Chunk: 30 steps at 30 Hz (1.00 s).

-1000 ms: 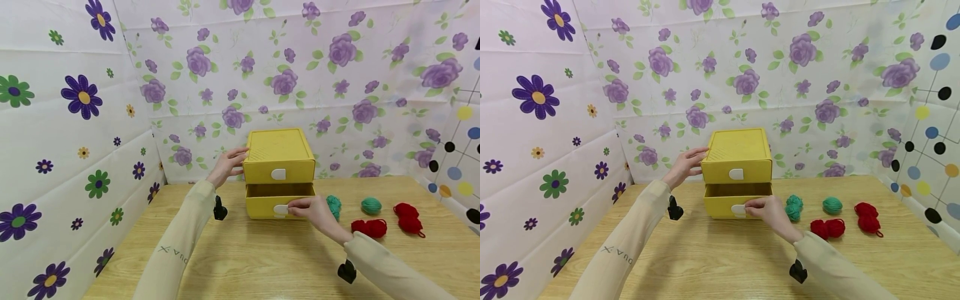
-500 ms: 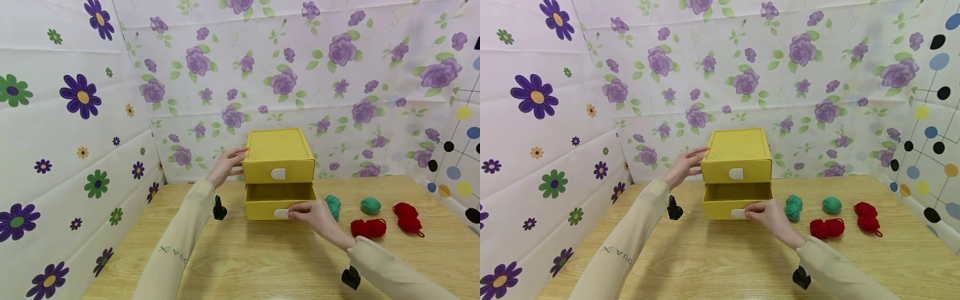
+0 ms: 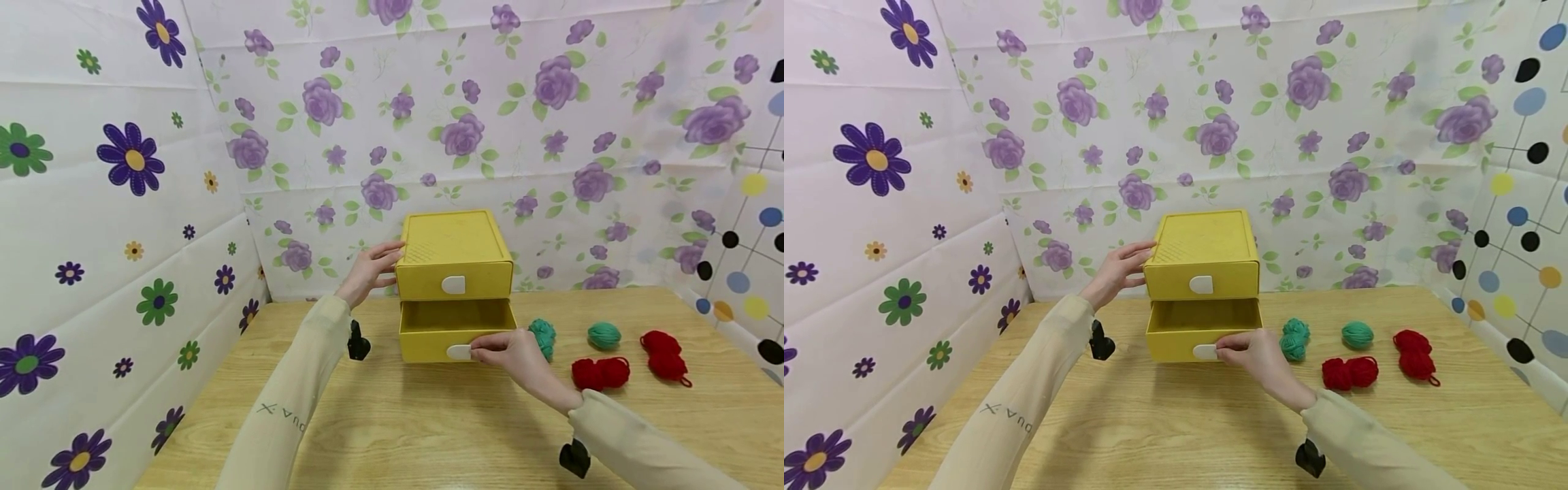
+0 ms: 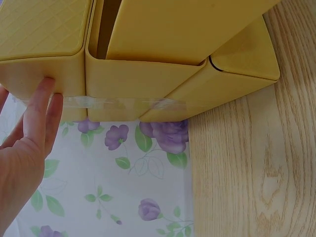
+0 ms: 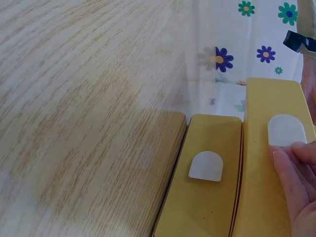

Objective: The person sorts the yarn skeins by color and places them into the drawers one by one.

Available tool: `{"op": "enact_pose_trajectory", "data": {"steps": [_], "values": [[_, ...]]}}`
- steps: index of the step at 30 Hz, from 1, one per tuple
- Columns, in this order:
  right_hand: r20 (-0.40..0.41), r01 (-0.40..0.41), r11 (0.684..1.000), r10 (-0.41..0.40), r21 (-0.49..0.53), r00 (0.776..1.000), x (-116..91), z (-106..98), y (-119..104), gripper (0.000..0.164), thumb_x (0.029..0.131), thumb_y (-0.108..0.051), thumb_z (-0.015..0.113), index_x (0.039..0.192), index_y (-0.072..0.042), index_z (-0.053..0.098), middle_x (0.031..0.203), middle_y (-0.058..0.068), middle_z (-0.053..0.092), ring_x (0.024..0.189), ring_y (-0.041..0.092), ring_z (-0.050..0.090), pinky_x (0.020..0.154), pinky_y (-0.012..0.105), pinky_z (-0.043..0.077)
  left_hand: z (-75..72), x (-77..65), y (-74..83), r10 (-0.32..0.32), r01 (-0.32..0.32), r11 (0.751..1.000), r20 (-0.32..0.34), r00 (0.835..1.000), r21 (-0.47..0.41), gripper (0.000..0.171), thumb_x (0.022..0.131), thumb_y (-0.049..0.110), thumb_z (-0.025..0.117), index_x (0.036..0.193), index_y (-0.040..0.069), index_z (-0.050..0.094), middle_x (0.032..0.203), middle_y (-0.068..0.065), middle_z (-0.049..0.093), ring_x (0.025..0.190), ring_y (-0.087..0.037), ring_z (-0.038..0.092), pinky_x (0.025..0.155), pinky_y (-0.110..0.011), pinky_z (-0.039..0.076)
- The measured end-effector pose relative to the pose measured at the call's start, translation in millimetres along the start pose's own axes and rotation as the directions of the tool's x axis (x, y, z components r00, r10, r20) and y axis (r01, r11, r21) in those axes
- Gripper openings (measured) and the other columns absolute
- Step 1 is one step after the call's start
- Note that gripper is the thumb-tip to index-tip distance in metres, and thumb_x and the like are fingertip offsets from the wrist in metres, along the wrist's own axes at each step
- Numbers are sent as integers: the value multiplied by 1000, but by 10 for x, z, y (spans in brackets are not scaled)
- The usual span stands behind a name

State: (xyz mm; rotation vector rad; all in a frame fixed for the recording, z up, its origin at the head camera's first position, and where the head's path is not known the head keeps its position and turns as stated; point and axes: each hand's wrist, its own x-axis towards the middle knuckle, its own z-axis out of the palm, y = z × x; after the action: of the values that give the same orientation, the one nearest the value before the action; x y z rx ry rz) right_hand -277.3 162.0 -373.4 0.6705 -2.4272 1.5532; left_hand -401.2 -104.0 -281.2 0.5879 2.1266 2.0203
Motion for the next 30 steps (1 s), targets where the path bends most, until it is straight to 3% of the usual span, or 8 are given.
{"op": "enact_pose_trajectory", "data": {"steps": [4, 10, 14, 20, 24, 30], "values": [[-11, -10, 1000, 10, -4, 1000, -16, -2, -59, 12, 82, -6, 67, 90, 1, 71, 84, 10, 67, 74, 22, 63, 63, 34, 52, 17, -22, 22, 6, -6, 1000, 4, 1000, 7, 44, 93, 21, 55, 134, 9, 46, 127, -11, 46, 97, -25, 52, 83, -40, 45], [4, -27, 999, 27, 31, 1000, -15, -36, 39, 16, 82, -14, 68, 95, -4, 71, 86, 5, 67, 77, 20, 63, 66, 36, 51, -27, 65, -93, 13, -13, 1000, -18, 1000, -5, 42, 90, 26, 59, 130, 14, 52, 124, -8, 49, 99, -26, 52, 81, -38, 46], [7, 1, 998, -1, 64, 1000, -26, -76, 9, 18, 82, -12, 68, 96, -1, 70, 85, 9, 67, 76, 25, 64, 64, 33, 52, -31, 62, -100, 28, -28, 1000, -24, 999, 1, 40, 90, 26, 59, 128, 15, 53, 122, -7, 50, 99, -27, 52, 80, -38, 47], [30, -33, 991, 30, 126, 999, -46, -162, -34, 22, 82, -11, 68, 97, 5, 67, 84, 18, 65, 74, 29, 64, 62, 36, 52, -37, 64, -101, 25, -25, 1000, -20, 999, 2, 41, 90, 26, 59, 129, 15, 52, 122, -7, 49, 100, -27, 52, 79, -38, 47], [27, -50, 989, 47, 136, 999, -64, -238, -46, 25, 82, -16, 68, 98, 3, 67, 84, 19, 65, 71, 25, 65, 58, 38, 52, -39, 58, -84, 14, -14, 1000, -8, 1000, -2, 42, 90, 26, 58, 130, 14, 51, 124, -8, 48, 101, -27, 52, 80, -38, 47], [-17, -78, 981, 82, 176, 996, -97, -360, -50, 27, 83, -21, 67, 98, 1, 67, 88, 19, 65, 73, 31, 64, 57, 39, 52, 3, -44, 46, 10, -10, 1000, 19, 1000, 2, 45, 93, 20, 55, 134, 7, 44, 127, -12, 45, 100, -27, 51, 83, -40, 45]]}}
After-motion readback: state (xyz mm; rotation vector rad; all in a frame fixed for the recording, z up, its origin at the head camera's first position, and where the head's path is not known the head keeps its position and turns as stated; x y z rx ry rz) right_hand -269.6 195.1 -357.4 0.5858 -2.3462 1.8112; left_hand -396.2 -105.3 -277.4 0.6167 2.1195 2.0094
